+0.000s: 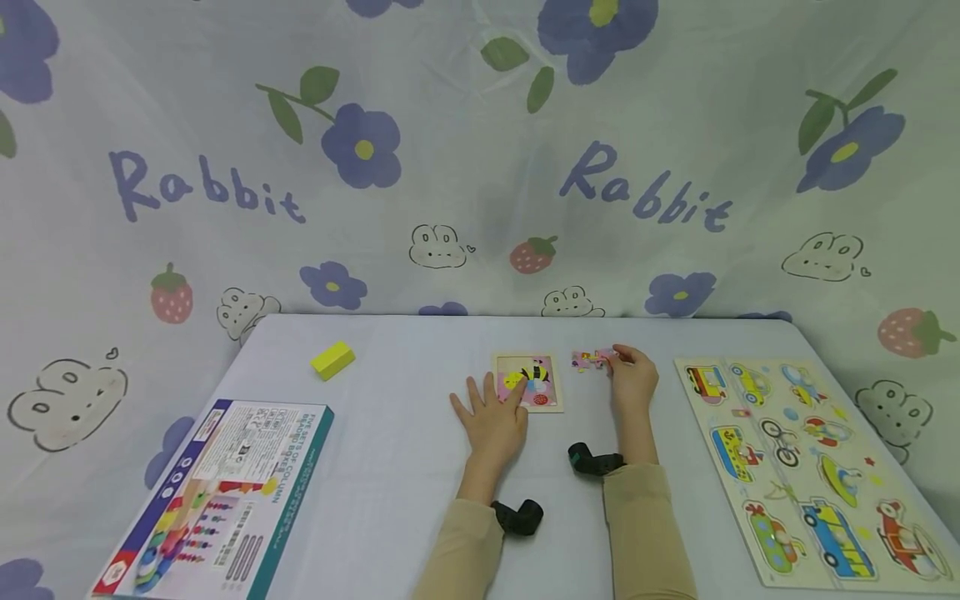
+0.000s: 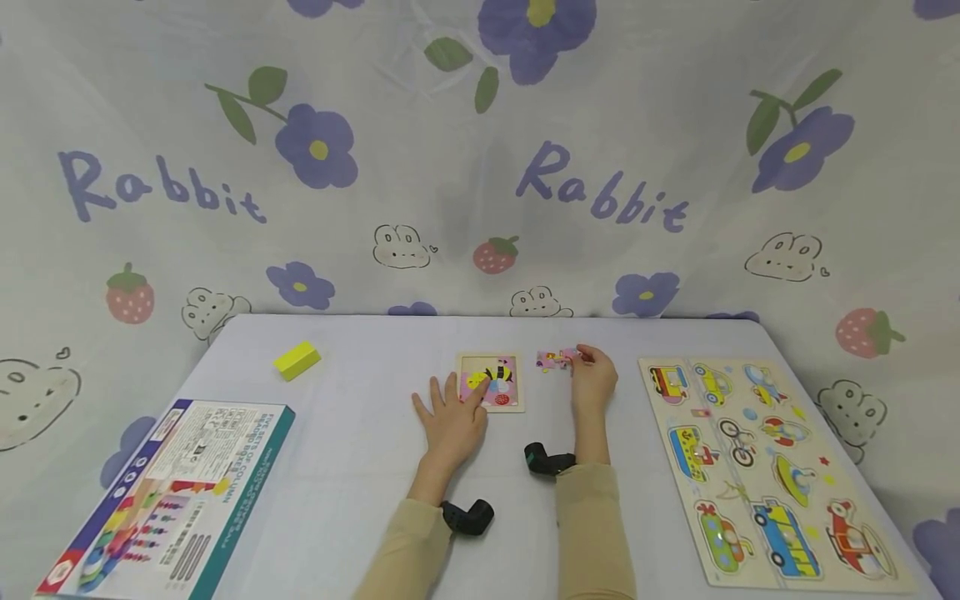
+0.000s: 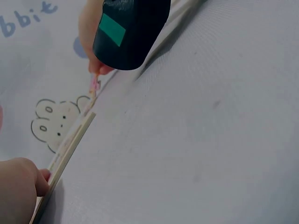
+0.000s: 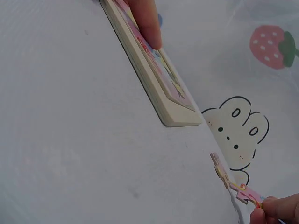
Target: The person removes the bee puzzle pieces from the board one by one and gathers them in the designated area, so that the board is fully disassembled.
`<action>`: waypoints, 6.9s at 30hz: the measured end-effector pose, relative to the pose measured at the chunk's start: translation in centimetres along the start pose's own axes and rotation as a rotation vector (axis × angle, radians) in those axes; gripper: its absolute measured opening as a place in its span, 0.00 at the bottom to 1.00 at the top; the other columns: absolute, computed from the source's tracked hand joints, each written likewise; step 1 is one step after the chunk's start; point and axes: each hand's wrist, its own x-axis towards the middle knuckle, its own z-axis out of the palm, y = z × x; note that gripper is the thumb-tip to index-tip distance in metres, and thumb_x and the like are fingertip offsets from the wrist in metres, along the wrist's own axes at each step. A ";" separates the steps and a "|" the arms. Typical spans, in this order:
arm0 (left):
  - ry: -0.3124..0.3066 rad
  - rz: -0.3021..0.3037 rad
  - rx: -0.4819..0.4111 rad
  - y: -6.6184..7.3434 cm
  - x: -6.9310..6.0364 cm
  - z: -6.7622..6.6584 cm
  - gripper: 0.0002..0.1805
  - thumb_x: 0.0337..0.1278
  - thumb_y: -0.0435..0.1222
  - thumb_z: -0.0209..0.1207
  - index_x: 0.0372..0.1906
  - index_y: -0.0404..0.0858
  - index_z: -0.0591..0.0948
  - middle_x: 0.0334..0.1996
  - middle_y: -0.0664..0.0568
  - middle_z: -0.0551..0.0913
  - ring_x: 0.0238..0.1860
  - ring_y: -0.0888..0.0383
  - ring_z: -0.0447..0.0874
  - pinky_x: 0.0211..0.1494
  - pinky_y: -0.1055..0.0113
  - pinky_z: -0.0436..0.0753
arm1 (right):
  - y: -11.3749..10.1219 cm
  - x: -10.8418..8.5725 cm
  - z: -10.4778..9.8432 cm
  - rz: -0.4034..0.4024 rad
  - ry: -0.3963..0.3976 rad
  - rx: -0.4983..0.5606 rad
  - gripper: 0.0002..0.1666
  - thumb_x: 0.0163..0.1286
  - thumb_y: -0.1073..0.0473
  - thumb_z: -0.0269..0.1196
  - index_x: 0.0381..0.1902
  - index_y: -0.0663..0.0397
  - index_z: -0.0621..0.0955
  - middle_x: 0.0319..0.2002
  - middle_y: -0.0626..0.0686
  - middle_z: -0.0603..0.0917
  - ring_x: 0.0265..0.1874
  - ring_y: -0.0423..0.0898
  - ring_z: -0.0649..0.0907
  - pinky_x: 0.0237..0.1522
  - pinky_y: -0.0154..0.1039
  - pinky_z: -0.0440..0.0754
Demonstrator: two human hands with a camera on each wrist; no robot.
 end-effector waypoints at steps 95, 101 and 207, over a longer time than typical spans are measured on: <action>0.002 0.024 0.034 -0.1 -0.2 -0.2 0.26 0.61 0.44 0.42 0.65 0.60 0.66 0.68 0.38 0.55 0.69 0.32 0.39 0.61 0.31 0.32 | -2.2 -3.2 5.2 -0.415 -0.504 -0.522 0.15 0.58 0.55 0.66 0.44 0.50 0.84 0.41 0.56 0.75 0.39 0.50 0.74 0.40 0.45 0.73; -0.001 0.024 0.033 -0.1 -0.1 -0.1 0.26 0.61 0.44 0.42 0.65 0.60 0.66 0.68 0.38 0.55 0.69 0.32 0.40 0.61 0.31 0.33 | -2.2 -3.2 5.3 -0.486 -0.500 -0.523 0.13 0.57 0.57 0.67 0.40 0.52 0.83 0.48 0.60 0.73 0.46 0.56 0.74 0.49 0.52 0.72; 0.035 0.044 0.006 0.0 -0.3 -0.4 0.26 0.60 0.43 0.43 0.64 0.58 0.69 0.68 0.36 0.57 0.68 0.31 0.42 0.61 0.31 0.35 | -2.2 -1.6 3.2 -0.221 -0.274 -0.190 0.26 0.62 0.60 0.61 0.58 0.60 0.74 0.42 0.63 0.75 0.39 0.54 0.73 0.40 0.45 0.70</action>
